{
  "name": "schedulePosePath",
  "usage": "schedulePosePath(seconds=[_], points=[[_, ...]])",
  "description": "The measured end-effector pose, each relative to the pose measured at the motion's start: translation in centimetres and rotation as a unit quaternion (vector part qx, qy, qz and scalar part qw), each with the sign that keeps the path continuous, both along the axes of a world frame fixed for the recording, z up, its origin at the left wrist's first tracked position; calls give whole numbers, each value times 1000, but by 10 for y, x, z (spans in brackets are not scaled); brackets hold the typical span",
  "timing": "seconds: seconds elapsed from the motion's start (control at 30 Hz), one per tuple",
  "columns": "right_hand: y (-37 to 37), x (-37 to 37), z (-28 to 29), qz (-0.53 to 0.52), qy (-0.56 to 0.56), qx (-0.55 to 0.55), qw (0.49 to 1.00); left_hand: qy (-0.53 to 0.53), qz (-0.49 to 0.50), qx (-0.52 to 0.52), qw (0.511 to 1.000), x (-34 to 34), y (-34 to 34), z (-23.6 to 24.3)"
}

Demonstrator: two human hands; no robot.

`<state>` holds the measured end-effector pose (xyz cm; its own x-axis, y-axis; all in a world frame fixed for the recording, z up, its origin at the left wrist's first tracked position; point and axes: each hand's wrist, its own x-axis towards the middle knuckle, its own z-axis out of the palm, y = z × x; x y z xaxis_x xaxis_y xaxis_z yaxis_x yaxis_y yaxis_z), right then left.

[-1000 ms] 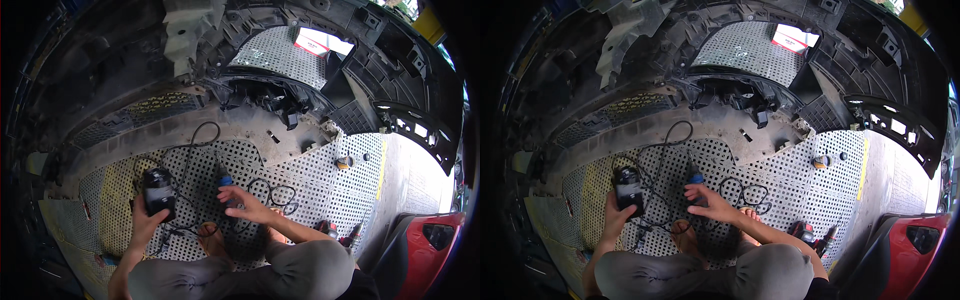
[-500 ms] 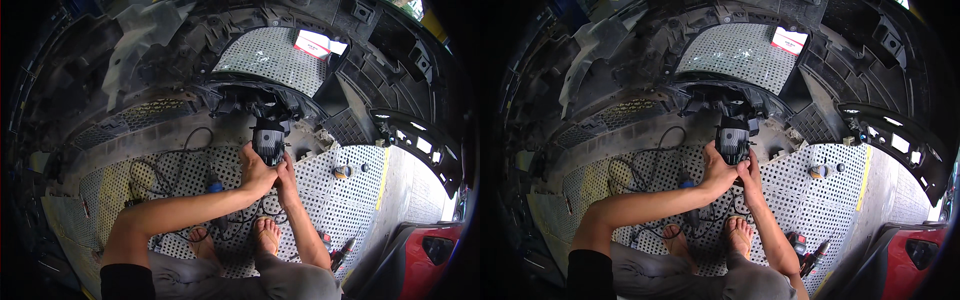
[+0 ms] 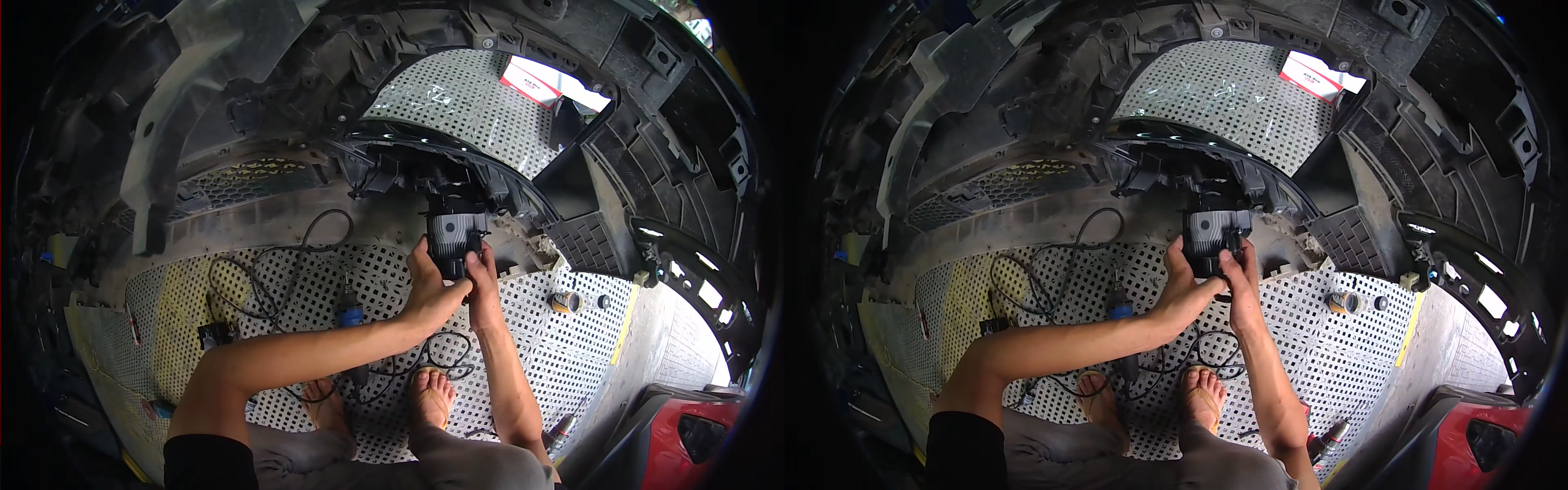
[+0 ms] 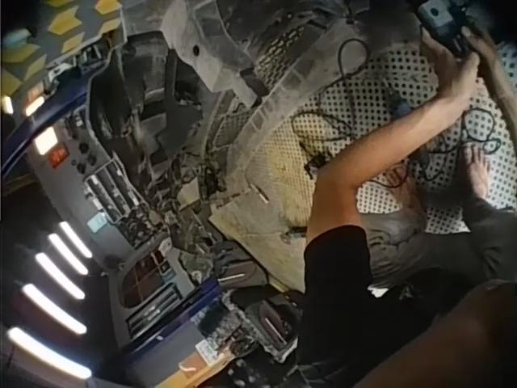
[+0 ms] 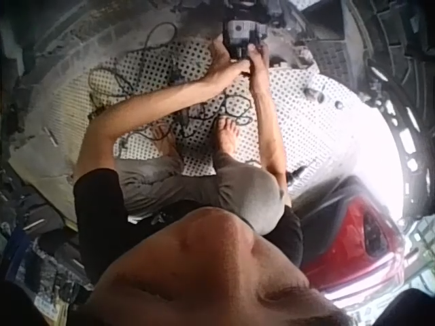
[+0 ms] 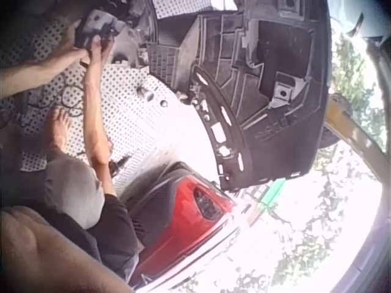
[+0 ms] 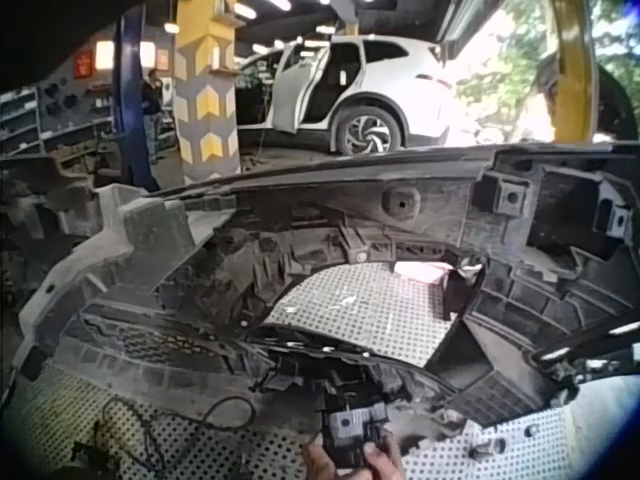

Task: Replacing or repairing components on a car bumper assembly using power tools.

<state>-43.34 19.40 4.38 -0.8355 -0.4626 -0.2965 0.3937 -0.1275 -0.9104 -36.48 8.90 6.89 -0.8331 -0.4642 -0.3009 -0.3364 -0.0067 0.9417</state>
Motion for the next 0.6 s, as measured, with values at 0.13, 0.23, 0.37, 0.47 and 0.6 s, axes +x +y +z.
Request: schedulePosePath(seconds=[0.13,0.23,0.37,0.47,0.6], points=[[1,-12,3,-12,-25,0,1000,8,-59,-47,997,6,-4,-9],[-1,-20,-4,-17,-33,1,999,35,-61,4,998,10,-10,-4],[-10,-25,0,-27,-22,30,999,139,-43,-195,970,3,-57,25],[-16,-29,11,-26,0,44,999,278,-105,-444,845,-30,-117,55],[-28,-32,1,-22,-5,38,999,228,-268,-574,739,-81,-161,74]])
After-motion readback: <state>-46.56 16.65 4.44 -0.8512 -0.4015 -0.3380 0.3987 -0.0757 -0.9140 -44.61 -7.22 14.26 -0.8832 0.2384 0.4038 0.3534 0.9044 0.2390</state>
